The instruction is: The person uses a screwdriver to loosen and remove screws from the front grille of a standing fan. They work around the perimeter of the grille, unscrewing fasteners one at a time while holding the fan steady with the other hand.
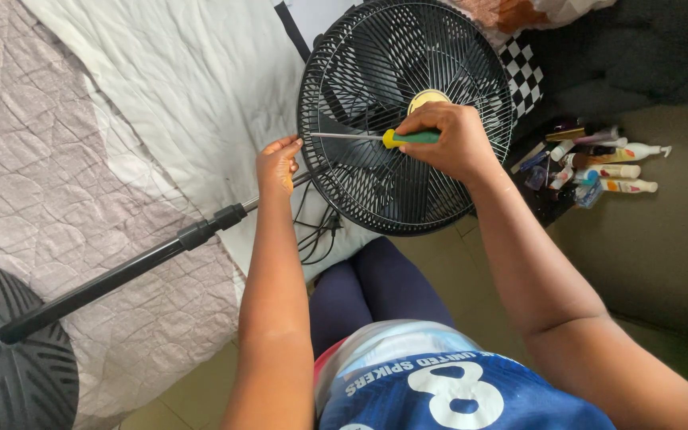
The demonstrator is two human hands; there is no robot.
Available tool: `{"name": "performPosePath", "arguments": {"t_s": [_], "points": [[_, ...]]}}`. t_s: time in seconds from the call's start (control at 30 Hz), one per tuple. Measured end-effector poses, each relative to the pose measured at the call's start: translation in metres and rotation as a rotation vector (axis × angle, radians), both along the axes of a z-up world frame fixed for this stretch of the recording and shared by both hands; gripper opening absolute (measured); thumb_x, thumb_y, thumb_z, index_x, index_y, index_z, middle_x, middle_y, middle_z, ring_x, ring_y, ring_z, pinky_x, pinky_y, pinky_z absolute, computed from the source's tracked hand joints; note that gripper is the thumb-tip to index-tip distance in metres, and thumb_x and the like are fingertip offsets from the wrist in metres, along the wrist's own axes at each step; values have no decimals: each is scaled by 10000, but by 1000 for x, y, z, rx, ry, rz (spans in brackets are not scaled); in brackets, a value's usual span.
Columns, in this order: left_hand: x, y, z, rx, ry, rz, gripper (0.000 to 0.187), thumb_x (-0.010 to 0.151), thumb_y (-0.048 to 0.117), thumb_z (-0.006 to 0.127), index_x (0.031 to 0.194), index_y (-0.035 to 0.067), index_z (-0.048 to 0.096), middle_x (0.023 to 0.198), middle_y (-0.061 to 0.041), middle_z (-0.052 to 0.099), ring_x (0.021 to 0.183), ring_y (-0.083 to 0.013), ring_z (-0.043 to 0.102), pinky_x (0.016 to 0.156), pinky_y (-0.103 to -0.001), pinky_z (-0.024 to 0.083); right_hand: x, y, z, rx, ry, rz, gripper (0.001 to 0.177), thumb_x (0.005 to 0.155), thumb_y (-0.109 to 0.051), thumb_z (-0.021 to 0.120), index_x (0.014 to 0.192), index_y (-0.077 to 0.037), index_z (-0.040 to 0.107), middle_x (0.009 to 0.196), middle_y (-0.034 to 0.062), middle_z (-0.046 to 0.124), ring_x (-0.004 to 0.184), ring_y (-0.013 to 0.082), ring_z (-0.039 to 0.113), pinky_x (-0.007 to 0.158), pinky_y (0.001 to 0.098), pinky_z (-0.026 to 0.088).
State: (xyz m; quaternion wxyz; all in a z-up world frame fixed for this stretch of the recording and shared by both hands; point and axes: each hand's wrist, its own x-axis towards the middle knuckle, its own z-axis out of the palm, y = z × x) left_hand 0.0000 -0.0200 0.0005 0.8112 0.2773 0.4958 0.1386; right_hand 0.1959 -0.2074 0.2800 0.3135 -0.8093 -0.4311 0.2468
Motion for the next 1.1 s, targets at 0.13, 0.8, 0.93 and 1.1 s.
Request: {"name": "performPosePath", "arguments": {"t_s": [0.13, 0.8, 0.93, 1.1], "points": [[4, -4, 6, 86, 19, 11, 233, 817, -3, 780, 1034, -77, 740, 769, -31, 678, 499, -59, 427, 450, -223, 324, -4, 10, -1, 14, -4, 28, 271, 739, -36, 847, 1005, -33, 793, 1026, 81, 777, 945, 198, 728, 881, 319, 576], [8, -8, 15, 134, 110, -14, 206, 807, 19, 785, 1002, -42, 772, 749, -13, 669, 512, -64, 431, 465, -227, 337, -6, 28, -5, -33, -34, 73, 236, 744, -34, 838, 975, -30, 794, 1015, 92, 770, 887, 192, 748, 786, 298, 613], [8, -8, 17, 142, 92, -12, 207, 810, 20, 788, 1005, -48, 770, 751, -14, 663, 513, -65, 416, 467, -227, 325, -7, 29, -6, -38, -97, 116, 227, 747, -41, 843, 968, -26, 794, 1007, 90, 774, 878, 194, 746, 780, 303, 610], [7, -8, 22, 130, 111, -13, 219, 803, 14, 782, 1014, -44, 770, 757, -10, 676, 511, -65, 417, 466, -229, 326, -6, 35, -2, -25, -152, 178, 244, 724, -41, 842, 959, -8, 790, 992, 107, 764, 861, 212, 738, 758, 311, 599]]}}
